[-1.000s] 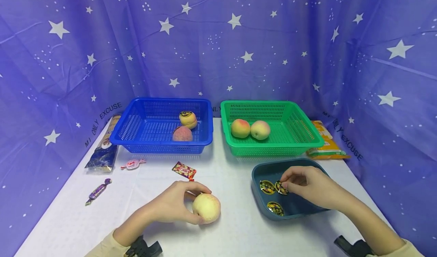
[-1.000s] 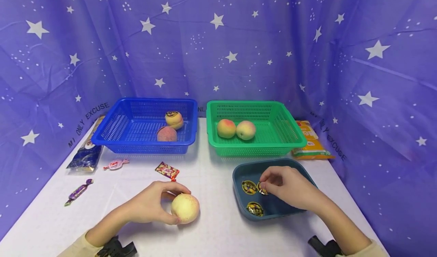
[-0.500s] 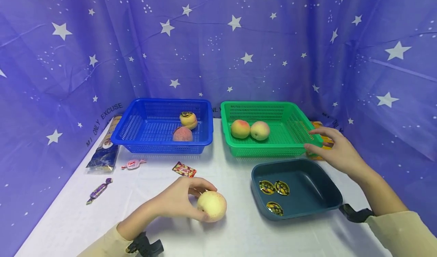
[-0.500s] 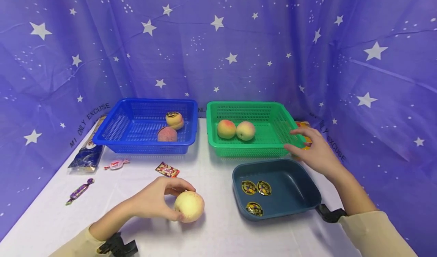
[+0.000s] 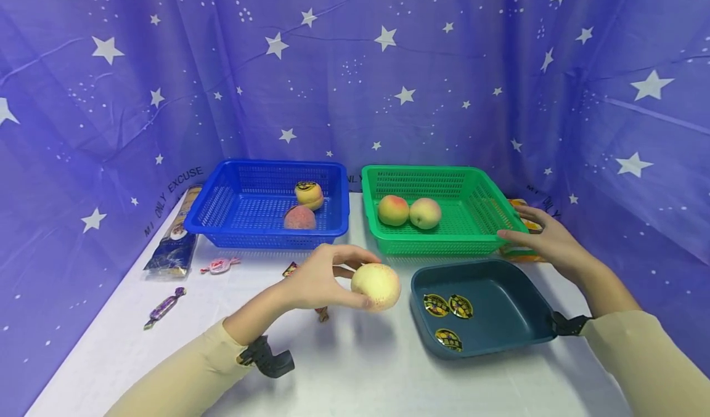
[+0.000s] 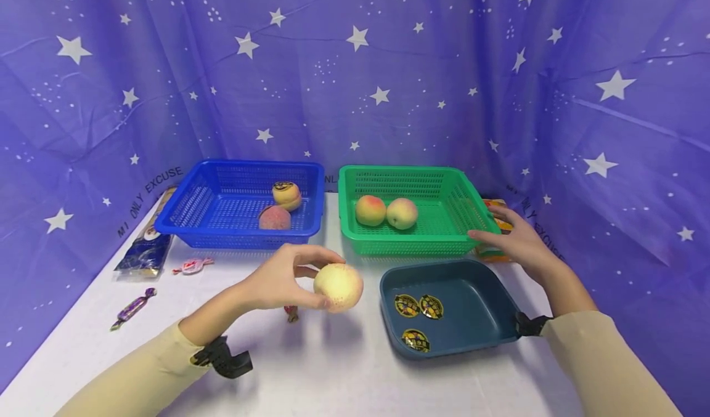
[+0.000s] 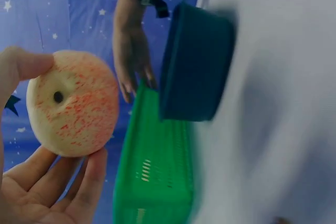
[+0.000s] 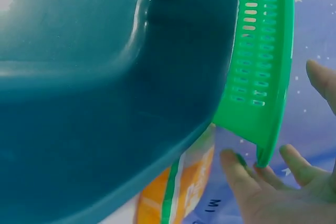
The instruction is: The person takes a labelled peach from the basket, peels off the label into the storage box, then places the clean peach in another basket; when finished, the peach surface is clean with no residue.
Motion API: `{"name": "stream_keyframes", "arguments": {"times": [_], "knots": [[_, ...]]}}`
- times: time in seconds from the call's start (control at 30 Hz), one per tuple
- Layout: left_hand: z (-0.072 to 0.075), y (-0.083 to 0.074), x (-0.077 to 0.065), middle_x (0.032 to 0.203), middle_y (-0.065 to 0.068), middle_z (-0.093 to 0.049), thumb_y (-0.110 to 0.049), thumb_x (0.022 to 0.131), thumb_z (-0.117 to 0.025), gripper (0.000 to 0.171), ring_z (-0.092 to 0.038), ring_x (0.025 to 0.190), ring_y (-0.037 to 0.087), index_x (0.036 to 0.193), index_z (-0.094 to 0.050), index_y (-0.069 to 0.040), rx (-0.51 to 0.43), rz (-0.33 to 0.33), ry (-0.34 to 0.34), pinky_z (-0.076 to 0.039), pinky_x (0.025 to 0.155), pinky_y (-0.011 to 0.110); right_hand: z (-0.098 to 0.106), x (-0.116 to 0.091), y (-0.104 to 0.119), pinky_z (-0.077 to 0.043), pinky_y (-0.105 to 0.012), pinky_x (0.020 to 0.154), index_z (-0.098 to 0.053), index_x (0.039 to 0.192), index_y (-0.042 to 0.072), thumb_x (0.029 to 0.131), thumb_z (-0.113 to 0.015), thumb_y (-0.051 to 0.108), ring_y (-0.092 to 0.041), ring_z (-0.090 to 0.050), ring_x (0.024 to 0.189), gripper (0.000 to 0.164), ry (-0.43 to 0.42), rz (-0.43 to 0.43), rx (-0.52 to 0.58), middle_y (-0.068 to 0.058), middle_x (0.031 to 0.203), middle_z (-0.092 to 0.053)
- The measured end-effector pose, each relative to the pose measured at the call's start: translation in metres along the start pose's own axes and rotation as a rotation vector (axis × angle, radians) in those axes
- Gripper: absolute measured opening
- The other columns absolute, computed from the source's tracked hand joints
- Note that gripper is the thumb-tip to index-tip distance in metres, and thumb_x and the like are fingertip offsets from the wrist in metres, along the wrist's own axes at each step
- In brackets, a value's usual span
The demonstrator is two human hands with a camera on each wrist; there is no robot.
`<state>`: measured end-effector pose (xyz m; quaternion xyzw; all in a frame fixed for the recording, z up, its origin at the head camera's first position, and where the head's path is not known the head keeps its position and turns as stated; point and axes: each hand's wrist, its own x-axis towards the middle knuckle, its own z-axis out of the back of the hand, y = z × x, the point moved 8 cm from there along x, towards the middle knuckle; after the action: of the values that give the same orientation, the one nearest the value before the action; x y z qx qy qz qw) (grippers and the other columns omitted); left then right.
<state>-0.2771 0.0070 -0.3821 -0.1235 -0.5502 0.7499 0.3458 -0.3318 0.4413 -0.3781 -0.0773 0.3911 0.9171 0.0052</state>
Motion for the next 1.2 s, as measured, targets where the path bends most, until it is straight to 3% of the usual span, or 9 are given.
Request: {"name": "stream_keyframes", "arguments": {"times": [0.2,0.37,0.5,0.63,0.83,0.97,1.2], "knots": [[0.013,-0.014,0.042,0.131,0.002,-0.079,-0.023,0.082,-0.096,0.059,-0.076,0.118,0.018,0.138,-0.076,-0.018,0.01,-0.017,-0.071,-0.065,0.106,0.033,-0.003,0.008,-0.004,-0.026,-0.088,0.122,0.002,0.179,0.008,0.108,-0.072,0.042,-0.066,-0.005,0.164,0.107,0.018,-0.005,0.009,-0.036,0.182,0.002],[0.019,-0.013,0.077,0.133,0.0,-0.077,-0.023,0.084,-0.096,0.058,-0.074,0.117,0.02,0.138,-0.076,-0.019,0.026,0.008,-0.129,-0.067,0.098,0.031,-0.005,0.01,-0.01,-0.027,-0.086,0.123,0.008,0.178,0.012,0.109,-0.072,0.041,-0.067,-0.007,0.164,0.11,0.05,-0.02,0.058,-0.039,0.181,0.006],[0.021,-0.012,0.097,0.137,-0.002,-0.077,-0.025,0.084,-0.095,0.059,-0.074,0.116,0.02,0.14,-0.076,-0.019,0.06,0.015,-0.138,-0.067,0.093,0.032,-0.007,0.012,-0.013,-0.026,-0.089,0.121,0.01,0.178,0.015,0.108,-0.073,0.043,-0.067,-0.012,0.163,0.112,0.067,-0.024,0.075,-0.039,0.18,0.007],[0.025,-0.009,0.112,0.136,-0.002,-0.077,-0.03,0.083,-0.095,0.058,-0.075,0.112,0.017,0.138,-0.077,-0.024,0.124,0.043,-0.139,-0.066,0.086,0.033,-0.007,0.013,-0.015,-0.027,-0.09,0.119,0.01,0.179,0.016,0.107,-0.074,0.045,-0.067,-0.015,0.163,0.114,0.066,-0.027,0.071,-0.04,0.18,0.006],[0.032,-0.002,0.131,0.136,0.0,-0.076,-0.036,0.086,-0.094,0.057,-0.076,0.108,0.016,0.139,-0.076,-0.023,0.194,0.103,-0.155,-0.066,0.083,0.032,-0.006,0.014,-0.017,-0.026,-0.09,0.121,0.011,0.178,0.014,0.108,-0.072,0.045,-0.069,-0.006,0.163,0.113,0.048,-0.029,0.064,-0.042,0.179,0.007],[0.035,0.002,0.142,0.134,-0.001,-0.077,-0.037,0.087,-0.094,0.057,-0.075,0.108,0.016,0.139,-0.077,-0.021,0.232,0.124,-0.169,-0.066,0.084,0.032,-0.006,0.013,-0.018,-0.023,-0.091,0.12,0.011,0.178,0.014,0.109,-0.071,0.044,-0.069,0.0,0.163,0.112,0.041,-0.031,0.055,-0.041,0.179,0.01],[0.035,0.014,0.155,0.133,0.0,-0.078,-0.038,0.087,-0.094,0.06,-0.073,0.117,0.017,0.14,-0.076,-0.018,0.249,0.16,-0.17,-0.065,0.089,0.031,-0.01,0.013,-0.018,-0.026,-0.089,0.122,0.012,0.178,0.013,0.109,-0.07,0.044,-0.069,-0.006,0.163,0.111,0.035,-0.024,0.065,-0.041,0.179,0.008]]}}
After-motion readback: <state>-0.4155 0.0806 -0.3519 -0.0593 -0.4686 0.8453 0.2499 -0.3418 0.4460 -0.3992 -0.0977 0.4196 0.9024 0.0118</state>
